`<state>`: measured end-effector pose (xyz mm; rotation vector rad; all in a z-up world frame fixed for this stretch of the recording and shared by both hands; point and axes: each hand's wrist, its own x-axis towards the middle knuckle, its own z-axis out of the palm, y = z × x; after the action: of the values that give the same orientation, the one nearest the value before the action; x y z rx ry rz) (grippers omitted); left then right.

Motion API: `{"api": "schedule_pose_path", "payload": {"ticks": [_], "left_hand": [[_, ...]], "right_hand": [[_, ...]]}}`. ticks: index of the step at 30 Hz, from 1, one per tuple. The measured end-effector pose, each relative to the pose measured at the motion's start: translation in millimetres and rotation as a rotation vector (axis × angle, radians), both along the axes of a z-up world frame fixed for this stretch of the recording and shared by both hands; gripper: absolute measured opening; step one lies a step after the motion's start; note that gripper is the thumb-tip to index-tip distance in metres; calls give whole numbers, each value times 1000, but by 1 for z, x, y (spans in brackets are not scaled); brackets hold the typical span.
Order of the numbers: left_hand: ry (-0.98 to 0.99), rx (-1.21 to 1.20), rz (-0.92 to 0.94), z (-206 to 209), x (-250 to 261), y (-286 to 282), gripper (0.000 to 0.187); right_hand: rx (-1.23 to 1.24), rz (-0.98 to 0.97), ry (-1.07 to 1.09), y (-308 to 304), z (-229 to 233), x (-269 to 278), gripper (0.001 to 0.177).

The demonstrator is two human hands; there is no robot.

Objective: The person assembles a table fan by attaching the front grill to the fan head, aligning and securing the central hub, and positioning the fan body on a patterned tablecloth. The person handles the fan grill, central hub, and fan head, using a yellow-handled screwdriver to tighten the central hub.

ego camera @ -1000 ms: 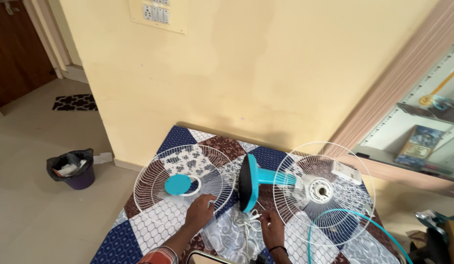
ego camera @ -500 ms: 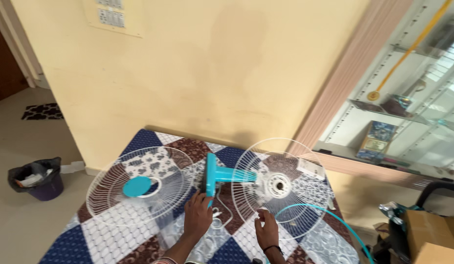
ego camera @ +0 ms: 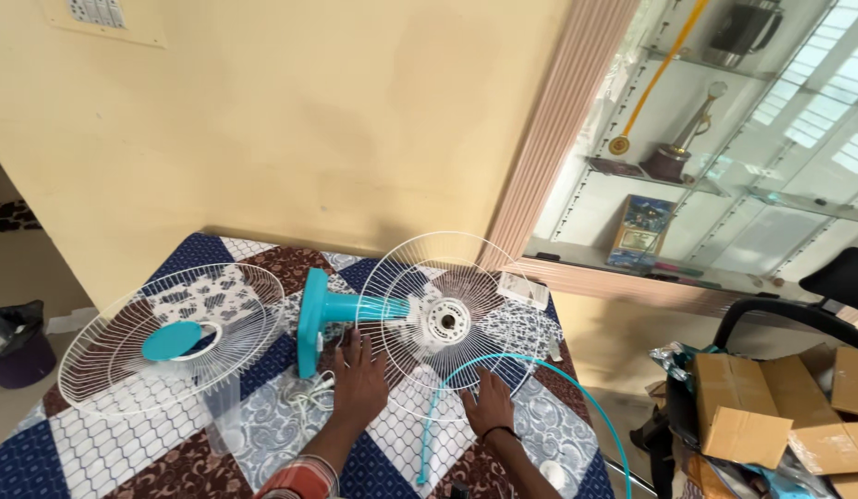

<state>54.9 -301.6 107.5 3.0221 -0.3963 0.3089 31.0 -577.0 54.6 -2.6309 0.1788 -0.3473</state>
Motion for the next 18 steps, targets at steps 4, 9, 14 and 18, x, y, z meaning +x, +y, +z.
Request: {"api": "schedule_pose_path", "payload": {"ticks": [4,9,14,18], "left_hand": [[39,-32,3,17,9,-18,61],[22,-179,16,13,7,-30,69],[20,-386,-33,-21,10,-28,70],[56,-491,-35,-49,9,-19,59]], "right_hand": [[1,4,49,-23,18,5,67],[34,-102,117,-50,1,9,73],[351,-316,230,-74,-36,16,86],[662,-483,345,-88,-49,22,89]]}}
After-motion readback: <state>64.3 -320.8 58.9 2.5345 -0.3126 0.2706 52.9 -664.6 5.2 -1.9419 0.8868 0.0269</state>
